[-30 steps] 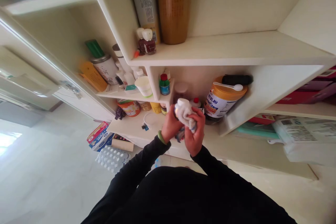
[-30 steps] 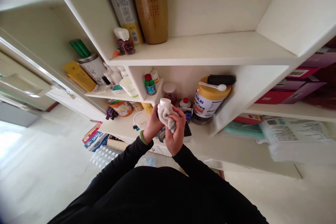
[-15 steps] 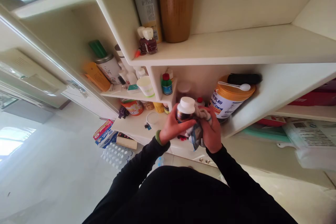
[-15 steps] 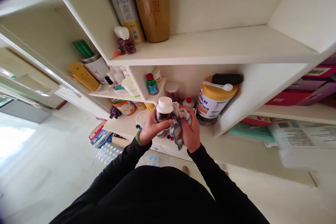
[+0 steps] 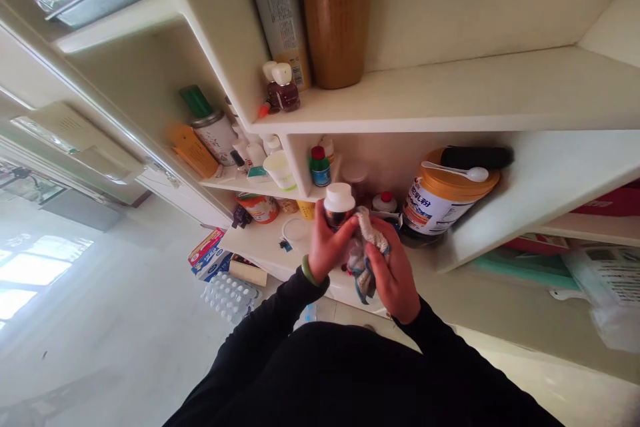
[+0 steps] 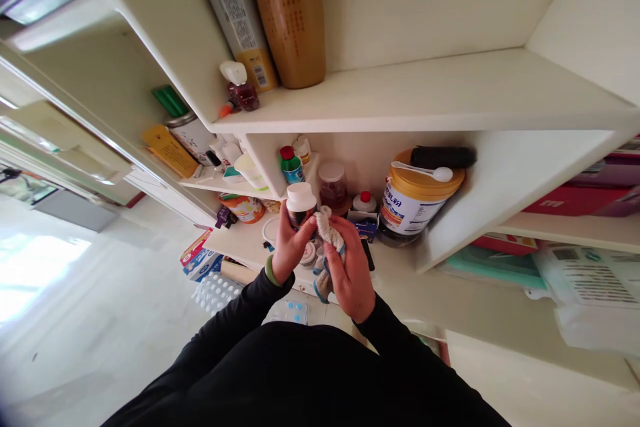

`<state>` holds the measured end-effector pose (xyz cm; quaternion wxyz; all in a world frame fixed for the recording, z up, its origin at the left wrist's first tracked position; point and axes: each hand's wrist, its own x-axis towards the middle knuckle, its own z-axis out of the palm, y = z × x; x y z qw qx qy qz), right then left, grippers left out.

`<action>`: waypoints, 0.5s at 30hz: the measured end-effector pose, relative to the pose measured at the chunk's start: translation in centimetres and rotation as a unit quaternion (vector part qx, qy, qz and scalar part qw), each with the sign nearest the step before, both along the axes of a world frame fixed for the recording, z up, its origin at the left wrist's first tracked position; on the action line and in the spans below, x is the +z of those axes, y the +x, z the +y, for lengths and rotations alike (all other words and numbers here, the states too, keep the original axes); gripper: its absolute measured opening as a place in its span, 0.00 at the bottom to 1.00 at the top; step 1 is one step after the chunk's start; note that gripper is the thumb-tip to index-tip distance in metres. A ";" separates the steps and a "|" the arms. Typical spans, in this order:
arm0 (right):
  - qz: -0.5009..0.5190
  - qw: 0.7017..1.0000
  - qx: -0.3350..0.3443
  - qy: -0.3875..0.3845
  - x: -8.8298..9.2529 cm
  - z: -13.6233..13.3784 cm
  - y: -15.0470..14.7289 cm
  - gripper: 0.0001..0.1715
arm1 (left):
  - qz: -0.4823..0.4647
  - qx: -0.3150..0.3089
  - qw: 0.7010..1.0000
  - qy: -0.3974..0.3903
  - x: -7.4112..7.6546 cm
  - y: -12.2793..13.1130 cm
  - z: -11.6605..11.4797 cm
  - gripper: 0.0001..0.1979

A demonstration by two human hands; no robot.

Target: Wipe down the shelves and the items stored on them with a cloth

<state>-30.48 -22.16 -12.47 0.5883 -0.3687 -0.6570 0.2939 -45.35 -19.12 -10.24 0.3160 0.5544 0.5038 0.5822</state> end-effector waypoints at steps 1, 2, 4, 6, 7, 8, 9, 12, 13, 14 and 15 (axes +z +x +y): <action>0.002 1.000 0.007 -0.002 0.0 -0.1 0.0 0.20 | 0.010 0.017 1.000 0.004 0.1 -0.1 0.1 0.33; 0.007 1.000 0.014 -0.007 0.2 -0.2 0.1 0.18 | 0.020 0.030 0.999 0.006 0.2 -0.2 0.2 0.33; 0.016 0.999 0.038 -0.020 0.6 -0.3 0.1 0.16 | 0.028 0.056 0.998 0.014 0.4 -0.3 0.2 0.35; 0.027 0.994 0.095 -0.037 0.9 -0.4 0.1 0.18 | 0.020 0.069 0.997 0.023 0.7 -0.3 0.0 0.37; 0.041 0.990 0.124 -0.049 1.0 -0.4 0.1 0.21 | 0.009 0.069 0.997 0.027 0.9 -0.3 -0.1 0.38; 0.062 0.986 0.142 -0.064 0.9 -0.4 0.0 0.23 | -0.003 0.066 0.997 0.032 1.0 -0.2 -0.2 0.39; 0.090 0.982 0.145 -0.082 0.8 -0.3 0.0 0.25 | -0.013 0.062 0.997 0.037 1.1 -0.2 -0.3 0.40; 0.163 0.974 0.081 -0.135 0.1 0.6 0.2 0.26 | -0.009 0.058 0.997 0.046 1.1 0.2 -0.7 0.45; 0.175 0.973 0.056 -0.143 -0.2 1.0 0.3 0.25 | -0.002 0.054 0.998 0.045 1.0 0.4 -0.8 0.45; 0.180 0.973 0.035 -0.143 -0.5 1.5 0.4 0.25 | 0.000 0.046 0.998 0.044 0.9 0.6 -1.0 0.45; 0.173 0.976 0.020 -0.129 -0.8 2.0 0.5 0.26 | -0.003 0.031 0.999 0.045 0.8 0.8 -1.3 0.44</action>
